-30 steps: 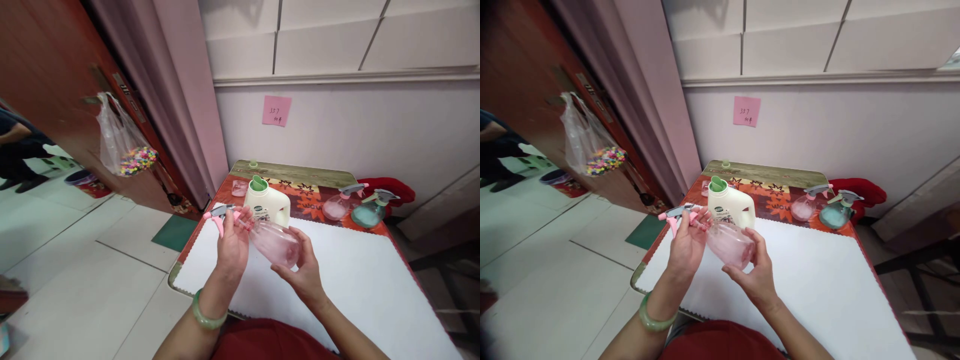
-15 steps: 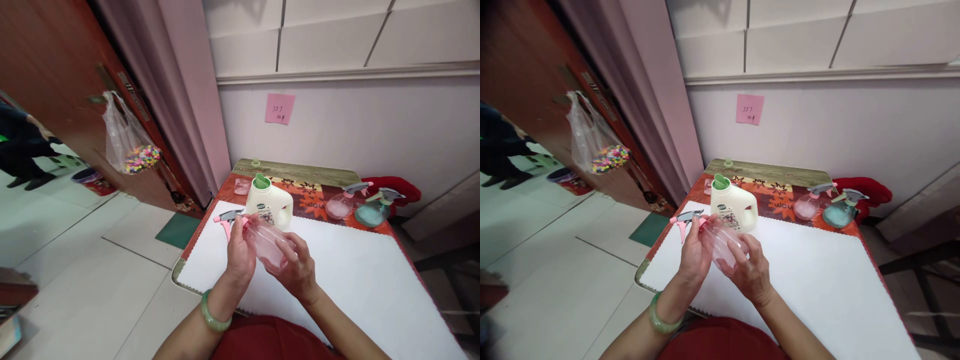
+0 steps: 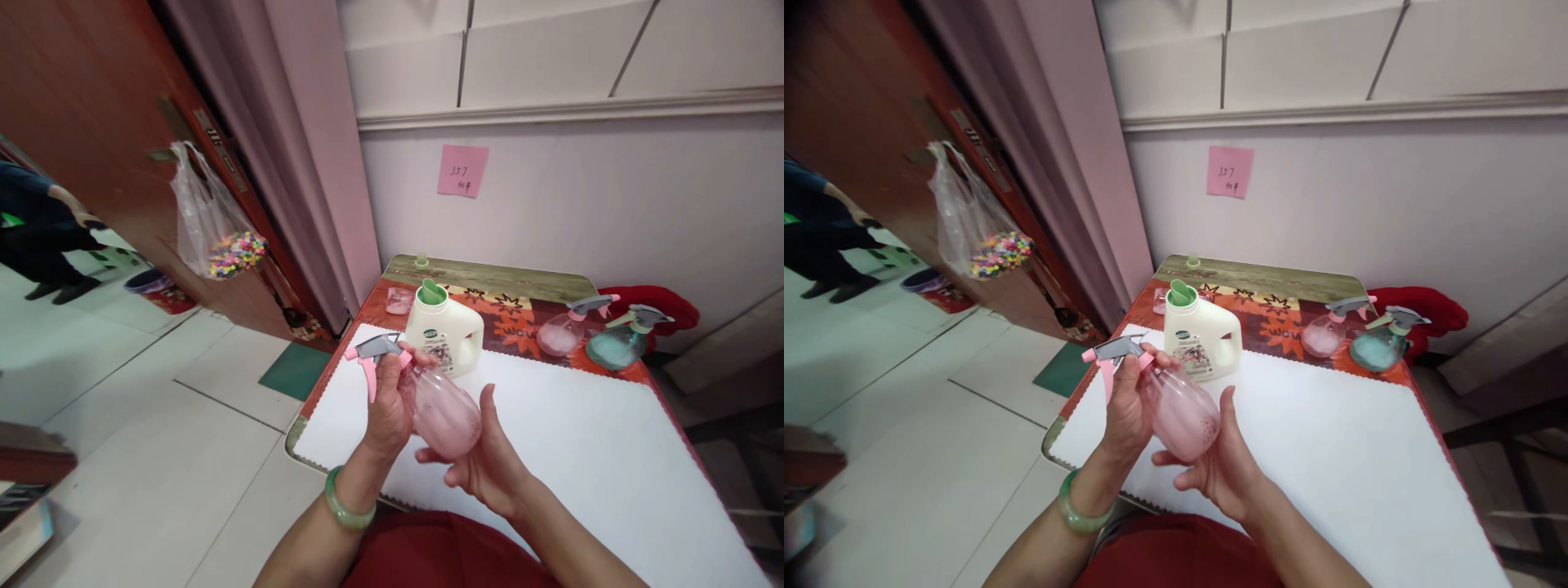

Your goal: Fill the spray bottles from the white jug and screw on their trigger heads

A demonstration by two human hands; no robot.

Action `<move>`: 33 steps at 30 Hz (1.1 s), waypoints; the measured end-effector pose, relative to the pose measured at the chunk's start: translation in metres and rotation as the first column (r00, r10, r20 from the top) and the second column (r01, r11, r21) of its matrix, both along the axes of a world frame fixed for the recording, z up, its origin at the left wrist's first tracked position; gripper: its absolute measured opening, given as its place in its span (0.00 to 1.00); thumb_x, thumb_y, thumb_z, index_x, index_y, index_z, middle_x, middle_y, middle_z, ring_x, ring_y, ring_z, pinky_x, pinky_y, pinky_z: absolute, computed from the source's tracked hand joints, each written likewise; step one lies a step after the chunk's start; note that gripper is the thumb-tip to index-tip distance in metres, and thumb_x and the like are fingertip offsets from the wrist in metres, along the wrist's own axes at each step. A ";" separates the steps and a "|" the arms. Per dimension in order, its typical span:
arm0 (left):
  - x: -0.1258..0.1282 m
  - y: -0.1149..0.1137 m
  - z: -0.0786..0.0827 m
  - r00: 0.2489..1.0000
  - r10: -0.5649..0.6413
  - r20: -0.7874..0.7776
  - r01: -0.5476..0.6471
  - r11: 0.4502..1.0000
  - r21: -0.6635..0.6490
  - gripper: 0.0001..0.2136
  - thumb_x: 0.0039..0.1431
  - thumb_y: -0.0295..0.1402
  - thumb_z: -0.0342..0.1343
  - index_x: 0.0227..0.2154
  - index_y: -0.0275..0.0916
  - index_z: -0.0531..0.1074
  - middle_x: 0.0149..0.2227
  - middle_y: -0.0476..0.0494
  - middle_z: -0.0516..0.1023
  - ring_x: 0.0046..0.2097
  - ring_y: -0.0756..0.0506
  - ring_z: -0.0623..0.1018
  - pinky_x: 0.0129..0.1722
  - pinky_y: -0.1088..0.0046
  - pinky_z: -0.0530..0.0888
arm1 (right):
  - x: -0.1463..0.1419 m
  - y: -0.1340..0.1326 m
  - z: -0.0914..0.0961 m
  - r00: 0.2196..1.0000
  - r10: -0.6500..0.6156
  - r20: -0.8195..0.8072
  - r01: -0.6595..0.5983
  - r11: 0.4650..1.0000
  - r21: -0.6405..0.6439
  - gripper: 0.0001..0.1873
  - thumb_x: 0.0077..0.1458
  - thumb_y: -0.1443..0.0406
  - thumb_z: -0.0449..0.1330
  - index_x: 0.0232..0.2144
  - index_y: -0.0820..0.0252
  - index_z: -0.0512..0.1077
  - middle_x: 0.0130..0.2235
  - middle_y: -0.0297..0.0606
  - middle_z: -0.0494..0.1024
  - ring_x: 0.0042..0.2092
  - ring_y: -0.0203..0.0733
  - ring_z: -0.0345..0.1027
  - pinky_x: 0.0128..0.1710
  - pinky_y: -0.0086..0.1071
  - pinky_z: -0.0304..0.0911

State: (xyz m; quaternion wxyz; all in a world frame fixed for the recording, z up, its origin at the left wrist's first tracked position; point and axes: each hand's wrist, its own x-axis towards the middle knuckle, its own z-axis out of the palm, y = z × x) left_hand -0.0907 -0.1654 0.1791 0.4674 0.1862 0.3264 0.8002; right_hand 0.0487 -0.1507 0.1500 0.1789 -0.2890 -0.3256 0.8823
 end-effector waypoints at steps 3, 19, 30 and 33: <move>-0.002 0.003 -0.001 0.992 0.120 -0.047 -0.120 0.993 0.003 0.11 0.59 0.43 0.62 0.37 0.42 0.73 0.31 0.48 0.78 0.42 0.43 0.81 0.51 0.62 0.74 | -0.004 -0.007 -0.019 0.938 -0.345 0.029 0.282 0.810 0.515 0.54 0.44 0.36 0.65 0.66 0.45 0.51 0.65 0.51 0.65 0.57 0.61 0.72 0.38 0.49 0.79; -0.025 0.009 -0.026 0.999 -0.032 -0.021 0.033 0.999 0.036 0.16 0.60 0.48 0.60 0.37 0.39 0.76 0.33 0.44 0.82 0.46 0.39 0.82 0.56 0.56 0.72 | -0.014 0.000 -0.014 0.980 0.104 -0.167 -0.165 0.896 -0.413 0.53 0.47 0.26 0.45 0.46 0.69 0.70 0.35 0.50 0.80 0.24 0.31 0.71 0.18 0.20 0.65; -0.021 0.012 -0.018 0.988 0.094 -0.123 -0.094 0.996 0.005 0.13 0.61 0.44 0.60 0.38 0.40 0.74 0.33 0.45 0.82 0.41 0.42 0.83 0.51 0.59 0.75 | -0.011 0.000 -0.041 0.837 -0.547 0.027 0.199 0.350 0.915 0.50 0.39 0.52 0.75 0.61 0.56 0.58 0.59 0.51 0.71 0.57 0.58 0.71 0.54 0.49 0.72; -0.023 0.011 -0.016 0.987 0.040 -0.155 -0.044 0.999 -0.026 0.16 0.60 0.48 0.60 0.37 0.39 0.75 0.34 0.42 0.83 0.45 0.39 0.82 0.51 0.59 0.74 | -0.014 -0.005 -0.035 0.926 -0.375 0.040 0.240 0.669 0.703 0.45 0.43 0.50 0.72 0.58 0.55 0.59 0.48 0.44 0.78 0.41 0.49 0.78 0.37 0.41 0.77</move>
